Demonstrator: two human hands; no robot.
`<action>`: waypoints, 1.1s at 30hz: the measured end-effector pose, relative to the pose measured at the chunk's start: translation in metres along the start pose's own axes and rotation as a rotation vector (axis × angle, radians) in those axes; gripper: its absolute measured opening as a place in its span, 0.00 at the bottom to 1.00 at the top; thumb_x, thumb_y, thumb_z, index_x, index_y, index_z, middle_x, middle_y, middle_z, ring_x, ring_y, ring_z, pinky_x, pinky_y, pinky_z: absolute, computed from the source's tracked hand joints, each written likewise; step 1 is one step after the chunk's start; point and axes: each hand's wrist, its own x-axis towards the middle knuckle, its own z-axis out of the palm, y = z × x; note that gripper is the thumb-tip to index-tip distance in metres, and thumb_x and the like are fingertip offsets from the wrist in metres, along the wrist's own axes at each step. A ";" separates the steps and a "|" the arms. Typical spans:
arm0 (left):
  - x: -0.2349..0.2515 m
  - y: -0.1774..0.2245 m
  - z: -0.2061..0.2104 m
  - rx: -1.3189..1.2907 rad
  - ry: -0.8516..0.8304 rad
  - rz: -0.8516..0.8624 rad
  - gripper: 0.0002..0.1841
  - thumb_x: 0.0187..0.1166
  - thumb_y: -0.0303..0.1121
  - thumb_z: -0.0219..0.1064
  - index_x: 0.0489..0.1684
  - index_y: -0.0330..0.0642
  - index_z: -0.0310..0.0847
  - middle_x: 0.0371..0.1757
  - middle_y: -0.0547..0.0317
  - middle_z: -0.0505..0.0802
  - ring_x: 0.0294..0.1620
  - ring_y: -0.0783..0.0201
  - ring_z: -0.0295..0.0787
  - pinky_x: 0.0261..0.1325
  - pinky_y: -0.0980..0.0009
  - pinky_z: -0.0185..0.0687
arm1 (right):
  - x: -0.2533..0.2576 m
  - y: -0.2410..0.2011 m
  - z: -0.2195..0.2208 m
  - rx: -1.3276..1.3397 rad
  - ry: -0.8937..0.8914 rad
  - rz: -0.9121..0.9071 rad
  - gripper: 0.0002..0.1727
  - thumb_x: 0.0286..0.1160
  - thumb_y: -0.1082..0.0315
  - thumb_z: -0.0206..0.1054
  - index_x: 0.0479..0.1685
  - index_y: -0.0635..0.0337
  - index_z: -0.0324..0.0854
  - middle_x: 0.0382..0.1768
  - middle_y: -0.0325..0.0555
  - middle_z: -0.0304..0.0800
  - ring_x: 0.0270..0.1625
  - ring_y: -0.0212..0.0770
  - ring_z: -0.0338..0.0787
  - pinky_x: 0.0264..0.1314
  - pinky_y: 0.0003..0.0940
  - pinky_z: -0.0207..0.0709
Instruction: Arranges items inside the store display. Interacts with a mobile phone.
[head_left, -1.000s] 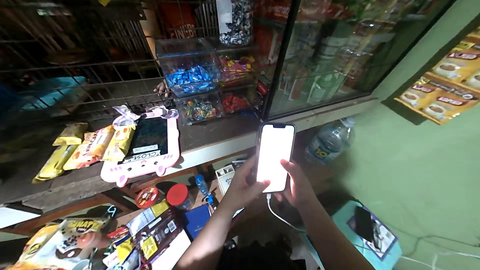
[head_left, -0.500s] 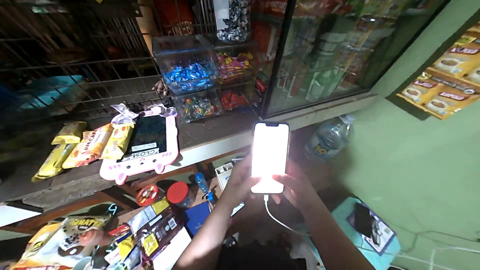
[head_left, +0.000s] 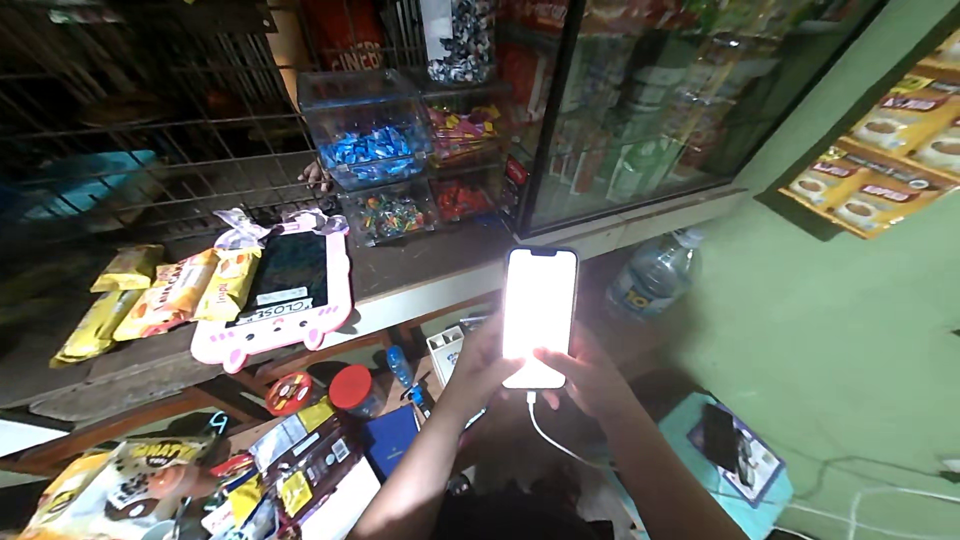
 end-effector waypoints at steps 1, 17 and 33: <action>0.000 0.000 0.000 0.001 0.000 0.003 0.19 0.73 0.23 0.57 0.64 0.39 0.73 0.47 0.81 0.93 0.38 0.86 0.89 0.34 0.85 0.84 | 0.000 0.000 0.000 -0.013 -0.002 0.002 0.22 0.70 0.78 0.63 0.64 0.63 0.66 0.39 0.31 0.90 0.27 0.22 0.89 0.24 0.19 0.84; -0.003 -0.001 -0.007 0.048 0.014 0.024 0.21 0.71 0.25 0.59 0.65 0.40 0.73 0.49 0.82 0.93 0.41 0.87 0.89 0.38 0.85 0.85 | 0.005 0.012 -0.013 -0.136 -0.209 -0.062 0.40 0.49 0.75 0.78 0.67 0.65 0.61 0.37 0.28 0.87 0.23 0.21 0.85 0.25 0.18 0.84; -0.001 0.002 -0.008 0.025 0.009 0.027 0.21 0.70 0.23 0.58 0.64 0.42 0.76 0.49 0.81 0.94 0.45 0.85 0.90 0.46 0.82 0.87 | 0.005 0.015 -0.011 0.219 -0.176 -0.038 0.20 0.66 0.78 0.54 0.60 0.55 0.68 0.40 0.23 0.92 0.37 0.22 0.92 0.38 0.23 0.87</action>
